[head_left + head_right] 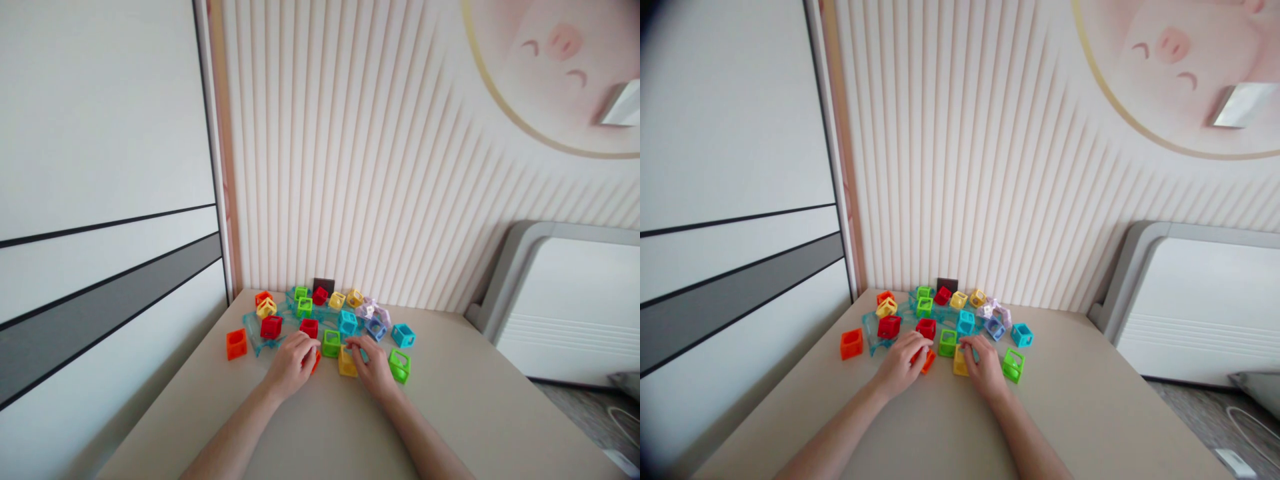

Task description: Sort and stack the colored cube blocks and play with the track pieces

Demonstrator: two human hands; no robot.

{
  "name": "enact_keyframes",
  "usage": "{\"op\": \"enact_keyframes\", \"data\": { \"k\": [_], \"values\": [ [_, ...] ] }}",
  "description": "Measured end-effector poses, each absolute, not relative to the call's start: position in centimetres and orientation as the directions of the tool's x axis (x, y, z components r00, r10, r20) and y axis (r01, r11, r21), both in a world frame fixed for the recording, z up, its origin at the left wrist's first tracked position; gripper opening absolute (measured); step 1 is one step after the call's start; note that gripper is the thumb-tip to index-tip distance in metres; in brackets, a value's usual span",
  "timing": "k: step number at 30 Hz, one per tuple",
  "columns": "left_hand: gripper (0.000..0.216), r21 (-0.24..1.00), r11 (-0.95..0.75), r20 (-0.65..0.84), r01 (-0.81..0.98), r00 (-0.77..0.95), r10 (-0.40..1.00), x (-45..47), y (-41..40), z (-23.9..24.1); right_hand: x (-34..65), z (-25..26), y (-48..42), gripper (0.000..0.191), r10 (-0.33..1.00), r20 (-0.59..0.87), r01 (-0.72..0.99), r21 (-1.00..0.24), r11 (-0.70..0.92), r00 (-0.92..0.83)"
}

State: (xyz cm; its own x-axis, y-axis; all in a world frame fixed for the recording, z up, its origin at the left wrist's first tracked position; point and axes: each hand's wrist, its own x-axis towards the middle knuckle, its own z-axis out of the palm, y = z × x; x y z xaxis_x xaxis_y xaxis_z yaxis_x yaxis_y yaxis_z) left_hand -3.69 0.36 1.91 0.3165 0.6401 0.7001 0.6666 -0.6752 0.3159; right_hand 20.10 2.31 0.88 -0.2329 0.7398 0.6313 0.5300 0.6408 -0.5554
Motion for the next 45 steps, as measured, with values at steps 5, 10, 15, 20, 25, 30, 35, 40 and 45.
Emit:
{"op": "enact_keyframes", "data": {
  "k": [5, 10, 15, 20, 25, 30, 35, 40, 45],
  "values": [
    [0.023, 0.380, -0.554, 0.770, 0.741, 0.078, 0.633, -6.9, 1.6, 2.4, 20.2, 0.6, 2.4, 0.024, 0.755, 0.618, 0.538, -0.569, 0.622, -0.220],
    [0.023, 0.425, -0.206, 0.699, 0.881, -0.175, 0.693, -10.1, 2.9, 2.3, 20.1, 0.6, 2.4, 0.024, 0.741, 0.627, 0.528, -0.557, 0.641, -0.239],
    [0.035, 0.270, 0.110, 0.565, 0.956, -0.250, 0.786, -10.4, 2.8, 1.9, 20.0, 0.7, 2.3, 0.024, 0.738, 0.622, 0.525, -0.550, 0.649, -0.262],
    [0.040, 0.181, 0.167, 0.471, 0.969, -0.235, 0.850, -9.8, 2.5, 1.9, 20.0, 0.7, 2.3, 0.024, 0.746, 0.612, 0.529, -0.556, 0.641, -0.262],
    [0.036, 0.151, 0.173, 0.401, 0.973, -0.220, 0.889, -9.4, 2.3, 1.9, 20.0, 0.6, 2.3, 0.025, 0.745, 0.609, 0.534, -0.548, 0.644, -0.273],
    [0.036, 0.167, 0.189, 0.396, 0.968, -0.241, 0.886, -9.2, 2.5, 1.7, 20.0, 0.7, 2.4, 0.025, 0.745, 0.606, 0.540, -0.543, 0.643, -0.277],
    [0.036, 0.179, 0.181, 0.426, 0.967, -0.242, 0.872, -9.2, 2.6, 1.3, 20.0, 0.9, 2.2, 0.023, 0.745, 0.608, 0.542, -0.543, 0.642, -0.274],
    [0.036, 0.193, 0.154, 0.463, 0.969, -0.228, 0.857, -9.0, 2.7, 1.0, 20.0, 0.7, 2.3, 0.024, 0.740, 0.614, 0.542, -0.538, 0.646, -0.272],
    [0.036, 0.202, 0.151, 0.460, 0.968, -0.230, 0.857, -8.8, 2.6, 1.4, 20.1, 0.4, 2.5, 0.025, 0.740, 0.613, 0.542, -0.537, 0.646, -0.276]
  ]
}}
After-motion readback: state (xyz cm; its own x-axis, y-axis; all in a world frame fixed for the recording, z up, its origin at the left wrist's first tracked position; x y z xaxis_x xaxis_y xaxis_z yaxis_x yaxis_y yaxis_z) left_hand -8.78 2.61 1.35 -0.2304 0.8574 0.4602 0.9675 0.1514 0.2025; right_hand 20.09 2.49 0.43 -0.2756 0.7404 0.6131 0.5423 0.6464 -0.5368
